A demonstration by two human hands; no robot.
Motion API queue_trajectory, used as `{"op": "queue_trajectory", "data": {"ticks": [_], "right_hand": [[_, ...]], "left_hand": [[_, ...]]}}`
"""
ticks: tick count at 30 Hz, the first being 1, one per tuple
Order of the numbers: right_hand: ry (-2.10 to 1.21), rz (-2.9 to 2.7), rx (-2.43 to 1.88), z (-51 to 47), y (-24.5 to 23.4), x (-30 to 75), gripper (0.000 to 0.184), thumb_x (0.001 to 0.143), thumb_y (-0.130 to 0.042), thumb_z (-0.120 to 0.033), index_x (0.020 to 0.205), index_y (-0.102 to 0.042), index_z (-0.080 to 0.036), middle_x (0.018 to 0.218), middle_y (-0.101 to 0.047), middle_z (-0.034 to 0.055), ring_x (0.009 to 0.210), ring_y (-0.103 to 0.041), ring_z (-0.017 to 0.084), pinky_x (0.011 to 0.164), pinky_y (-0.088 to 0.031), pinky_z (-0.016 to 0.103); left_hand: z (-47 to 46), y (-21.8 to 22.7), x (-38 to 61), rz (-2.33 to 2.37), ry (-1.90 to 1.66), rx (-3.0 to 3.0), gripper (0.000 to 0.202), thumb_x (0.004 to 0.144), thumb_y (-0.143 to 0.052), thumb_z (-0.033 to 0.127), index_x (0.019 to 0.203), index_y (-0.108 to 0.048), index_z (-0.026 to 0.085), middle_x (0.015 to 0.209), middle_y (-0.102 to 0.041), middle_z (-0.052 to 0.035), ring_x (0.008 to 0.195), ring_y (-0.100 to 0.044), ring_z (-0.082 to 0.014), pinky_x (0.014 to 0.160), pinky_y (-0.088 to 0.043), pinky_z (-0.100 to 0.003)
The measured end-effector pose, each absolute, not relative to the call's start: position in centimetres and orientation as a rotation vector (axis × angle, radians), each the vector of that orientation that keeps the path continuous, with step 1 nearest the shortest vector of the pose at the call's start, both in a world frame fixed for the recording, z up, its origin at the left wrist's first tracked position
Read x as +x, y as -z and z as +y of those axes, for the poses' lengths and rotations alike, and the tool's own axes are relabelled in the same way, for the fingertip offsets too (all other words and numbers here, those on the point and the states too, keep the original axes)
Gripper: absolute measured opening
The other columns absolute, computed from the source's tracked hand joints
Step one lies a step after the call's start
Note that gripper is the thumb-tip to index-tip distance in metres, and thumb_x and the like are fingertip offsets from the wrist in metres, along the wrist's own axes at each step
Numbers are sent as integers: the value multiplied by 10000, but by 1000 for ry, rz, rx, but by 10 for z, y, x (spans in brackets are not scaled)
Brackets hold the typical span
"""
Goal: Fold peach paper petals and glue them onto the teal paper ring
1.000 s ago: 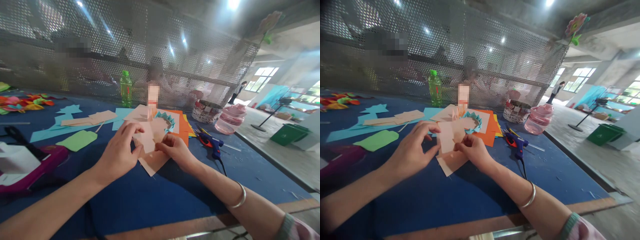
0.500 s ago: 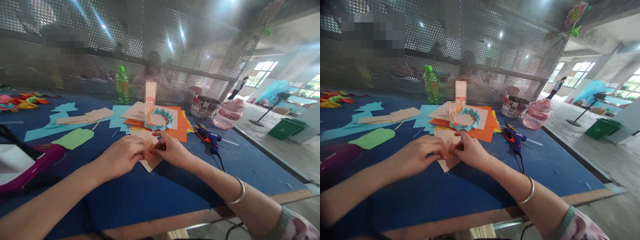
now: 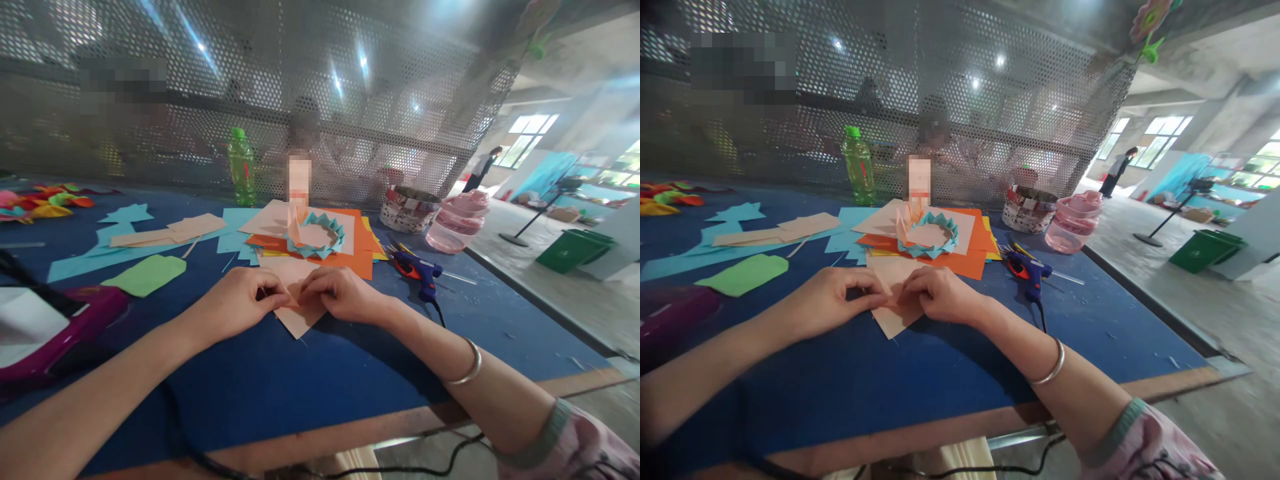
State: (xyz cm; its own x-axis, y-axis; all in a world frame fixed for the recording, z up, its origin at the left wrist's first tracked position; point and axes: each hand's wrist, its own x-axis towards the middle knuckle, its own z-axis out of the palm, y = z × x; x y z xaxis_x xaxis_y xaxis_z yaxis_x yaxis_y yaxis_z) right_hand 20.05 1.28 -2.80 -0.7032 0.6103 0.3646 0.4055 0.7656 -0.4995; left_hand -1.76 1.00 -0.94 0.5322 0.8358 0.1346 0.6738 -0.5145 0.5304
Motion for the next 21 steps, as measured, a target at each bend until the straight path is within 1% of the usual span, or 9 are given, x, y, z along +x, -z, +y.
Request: {"op": "queue_trajectory", "data": {"ticks": [3,7,10,15,18,21], "right_hand": [[-535,-2424,-743,16,27,203,480,594,-375,54,821,-737,-163,959,-706,46,893,-644,148,822,-490,252],[-587,-2416,-688,20,29,205,441,585,-387,59,749,-736,-156,919,-709,41,846,-647,140,801,-492,246],[-656,-2420,-635,22,29,206,442,583,-386,73,751,-736,-137,922,-702,54,854,-647,142,806,-488,248],[-658,-2455,-620,22,28,207,442,590,-395,85,750,-736,-146,942,-693,50,875,-644,142,806,-484,246],[-645,-2465,-611,22,27,207,437,585,-400,89,753,-737,-134,944,-692,61,867,-643,145,795,-484,246],[-649,-2472,-615,21,26,208,441,586,-399,91,748,-735,-145,942,-692,52,870,-642,139,797,-484,242]], "left_hand": [[11,13,-16,1277,-542,2324,228,812,-564,382,751,-708,217,822,-732,-16,801,-646,-195,718,-423,-266],[12,18,-14,1346,-532,2333,245,801,-545,396,744,-695,210,747,-708,-11,697,-627,-178,642,-408,-262],[13,20,-14,1381,-515,2342,244,790,-536,392,717,-678,207,691,-680,2,633,-601,-162,598,-391,-261],[13,20,-12,1449,-480,2314,220,759,-553,390,698,-665,212,675,-662,11,617,-584,-156,583,-382,-267],[13,21,-10,1509,-453,2320,218,754,-548,394,678,-650,217,652,-651,14,598,-576,-156,562,-369,-272],[12,20,-7,1560,-435,2327,214,753,-539,392,665,-634,221,647,-649,13,604,-576,-161,553,-358,-276]]}}
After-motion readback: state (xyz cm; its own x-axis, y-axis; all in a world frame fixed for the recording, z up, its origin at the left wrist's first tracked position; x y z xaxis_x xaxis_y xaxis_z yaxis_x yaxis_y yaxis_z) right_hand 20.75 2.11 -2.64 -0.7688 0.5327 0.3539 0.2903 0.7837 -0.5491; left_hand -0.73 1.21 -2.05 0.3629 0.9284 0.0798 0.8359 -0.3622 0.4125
